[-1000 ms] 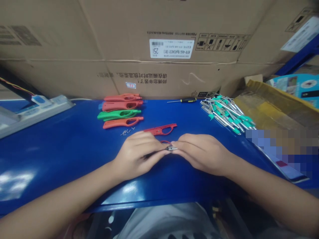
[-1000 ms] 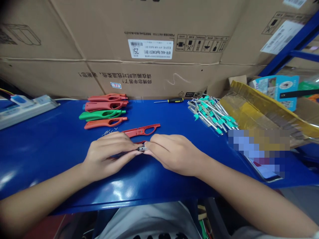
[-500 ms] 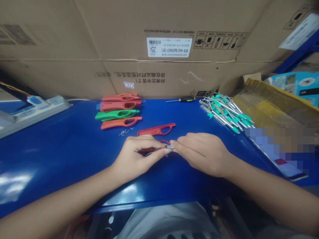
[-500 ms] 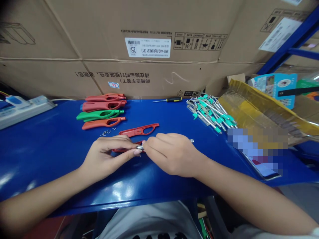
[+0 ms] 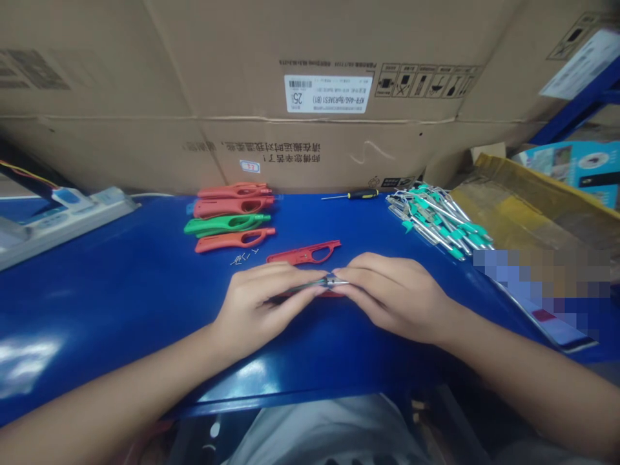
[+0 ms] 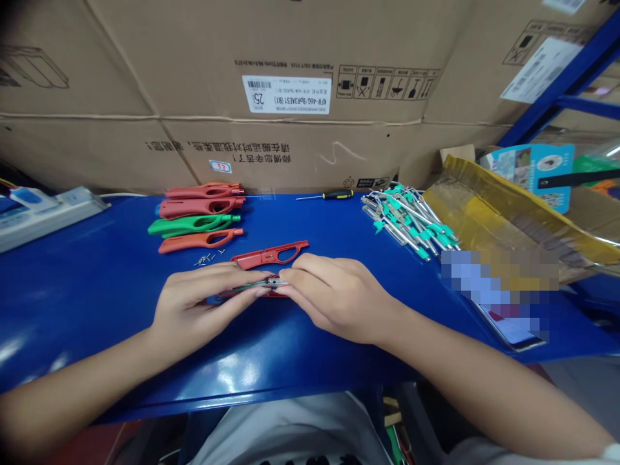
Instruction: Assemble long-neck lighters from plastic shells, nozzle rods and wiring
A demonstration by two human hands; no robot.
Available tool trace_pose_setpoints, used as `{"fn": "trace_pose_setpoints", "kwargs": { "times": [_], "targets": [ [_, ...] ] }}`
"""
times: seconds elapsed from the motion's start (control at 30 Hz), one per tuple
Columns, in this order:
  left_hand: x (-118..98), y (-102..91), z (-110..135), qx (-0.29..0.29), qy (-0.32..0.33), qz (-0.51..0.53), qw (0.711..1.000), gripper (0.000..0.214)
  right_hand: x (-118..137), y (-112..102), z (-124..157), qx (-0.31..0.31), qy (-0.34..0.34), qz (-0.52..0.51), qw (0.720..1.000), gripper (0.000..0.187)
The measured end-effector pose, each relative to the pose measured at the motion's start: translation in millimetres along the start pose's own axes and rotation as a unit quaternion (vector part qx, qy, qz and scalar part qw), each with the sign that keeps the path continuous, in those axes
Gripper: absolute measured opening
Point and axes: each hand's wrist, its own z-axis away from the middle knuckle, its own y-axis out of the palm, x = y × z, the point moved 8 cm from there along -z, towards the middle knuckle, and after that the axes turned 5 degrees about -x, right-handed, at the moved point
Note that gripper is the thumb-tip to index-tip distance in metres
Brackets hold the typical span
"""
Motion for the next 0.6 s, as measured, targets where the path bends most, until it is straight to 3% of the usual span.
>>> {"fn": "trace_pose_setpoints", "kwargs": {
  "times": [0.33,0.6],
  "targets": [
    [6,0.8,1,0.018,-0.032,0.042,0.998,0.019,1,-2,-1,-0.013,-0.017,0.009,1.000,0.013],
    [18,6.6,2,0.024,-0.151,0.107,0.983,0.014,11,-7,-3,-0.020,-0.085,0.078,0.993,0.011]
  ]
}}
